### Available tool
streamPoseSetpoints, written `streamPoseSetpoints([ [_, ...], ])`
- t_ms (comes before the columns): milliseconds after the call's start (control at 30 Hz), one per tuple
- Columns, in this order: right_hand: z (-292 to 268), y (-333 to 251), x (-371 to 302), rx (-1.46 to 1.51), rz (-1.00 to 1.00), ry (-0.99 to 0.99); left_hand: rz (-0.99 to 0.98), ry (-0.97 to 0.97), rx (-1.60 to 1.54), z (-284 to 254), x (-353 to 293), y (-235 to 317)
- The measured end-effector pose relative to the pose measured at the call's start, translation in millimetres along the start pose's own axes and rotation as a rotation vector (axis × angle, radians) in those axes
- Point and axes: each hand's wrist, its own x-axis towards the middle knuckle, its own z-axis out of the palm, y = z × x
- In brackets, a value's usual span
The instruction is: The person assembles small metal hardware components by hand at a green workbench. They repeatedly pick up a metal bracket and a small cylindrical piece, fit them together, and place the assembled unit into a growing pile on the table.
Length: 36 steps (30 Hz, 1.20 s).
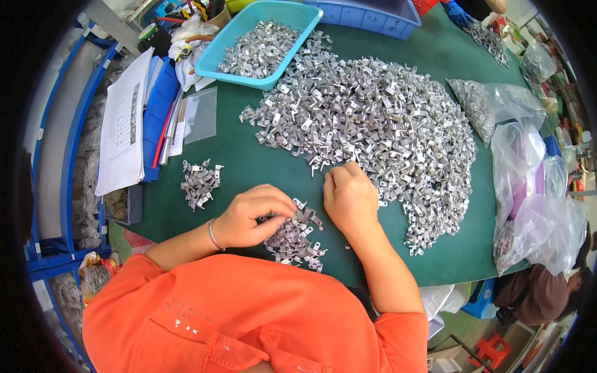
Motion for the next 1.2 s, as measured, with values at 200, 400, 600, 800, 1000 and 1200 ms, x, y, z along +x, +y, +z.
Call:
streamPoseSetpoints([
  [200,7.7,-2.0,3.4,-0.057,-0.012,-0.012,-0.142,0.089,-0.085,8.5,13.5,1.8],
  [400,-29.9,-5.4,-6.9,0.820,0.610,-0.339,-0.501,0.191,-0.589,13.2,7.5,-4.8],
  [600,-42.8,-8.1,-14.8,1.213,0.696,-0.479,-0.620,0.070,-0.813,8.0,18.4,3.6],
  [800,-30.9,-20.3,-27.2,0.684,-0.132,-0.155,-0.222,-0.003,-0.258,2.1,11.4,1.2],
  [1000,-5.6,-8.4,-7.3,0.228,0.053,-0.128,0.145,-0.229,0.124,0.4,-6.6,-11.4],
  [1200,-1.3,-2.9,1.2,0.337,0.102,-0.169,0.041,-0.063,0.047,-5.0,-3.6,1.5],
])
